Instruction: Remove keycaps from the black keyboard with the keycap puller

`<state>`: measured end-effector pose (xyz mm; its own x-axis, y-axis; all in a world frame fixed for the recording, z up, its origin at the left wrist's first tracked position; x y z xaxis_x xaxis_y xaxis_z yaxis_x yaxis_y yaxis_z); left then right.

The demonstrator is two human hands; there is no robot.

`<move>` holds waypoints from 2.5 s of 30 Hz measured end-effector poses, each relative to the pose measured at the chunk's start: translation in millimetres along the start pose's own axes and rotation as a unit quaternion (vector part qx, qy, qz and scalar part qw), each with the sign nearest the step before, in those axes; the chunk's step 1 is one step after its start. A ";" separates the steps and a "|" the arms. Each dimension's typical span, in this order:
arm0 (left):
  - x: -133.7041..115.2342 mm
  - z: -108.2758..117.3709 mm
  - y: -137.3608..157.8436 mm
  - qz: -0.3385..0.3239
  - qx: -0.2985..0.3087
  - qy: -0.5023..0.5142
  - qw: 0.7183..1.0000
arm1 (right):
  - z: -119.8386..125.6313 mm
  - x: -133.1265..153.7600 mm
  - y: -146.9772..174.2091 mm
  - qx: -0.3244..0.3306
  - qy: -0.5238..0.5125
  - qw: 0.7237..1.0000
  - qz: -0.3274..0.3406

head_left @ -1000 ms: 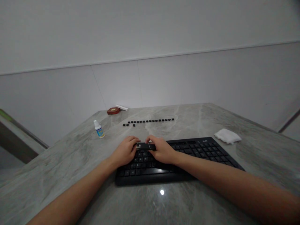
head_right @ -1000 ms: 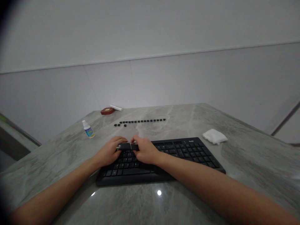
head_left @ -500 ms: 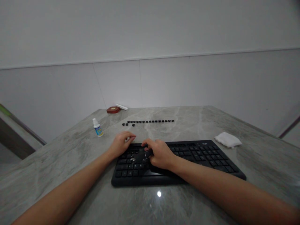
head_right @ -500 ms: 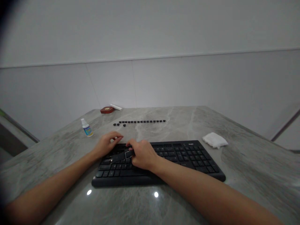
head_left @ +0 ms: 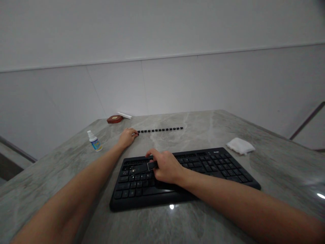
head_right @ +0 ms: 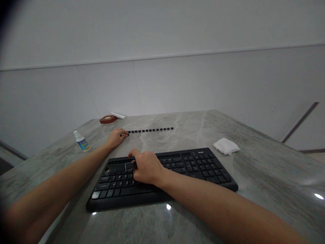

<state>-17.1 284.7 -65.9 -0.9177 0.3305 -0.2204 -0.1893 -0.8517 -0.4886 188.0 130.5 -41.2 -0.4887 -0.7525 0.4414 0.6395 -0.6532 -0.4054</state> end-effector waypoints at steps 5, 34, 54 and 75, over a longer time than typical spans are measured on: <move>-0.7 3.2 1.4 0.007 -0.007 0.010 1.000 | -0.5 -3.1 -0.9 -0.005 -0.017 1.000 -0.009; -132.5 63.1 110.8 -0.099 0.111 0.251 0.957 | -4.5 7.7 -0.2 0.005 -0.006 0.997 0.075; -137.2 60.3 115.0 -0.115 0.126 0.292 0.941 | -7.0 22.4 2.5 0.010 0.078 0.985 0.152; -133.1 56.5 112.8 -0.078 0.121 0.258 0.955 | -12.1 -1.9 -4.0 0.036 -0.026 0.998 0.034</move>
<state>64.0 121.7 -44.0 -0.5887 0.5648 -0.5783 -0.4424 -0.8239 -0.3542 179.2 133.5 -50.1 -0.4126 -0.7878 0.4573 0.7117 -0.5921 -0.3780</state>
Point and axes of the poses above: each hand's wrist, its own y-axis away from the middle knuckle, its own z-axis out of the back of the hand, x = y × z, the point moved 8 cm from there along -y, towards the middle knuckle, and after that the axes turned 3 degrees about y, right-handed, at the moved point
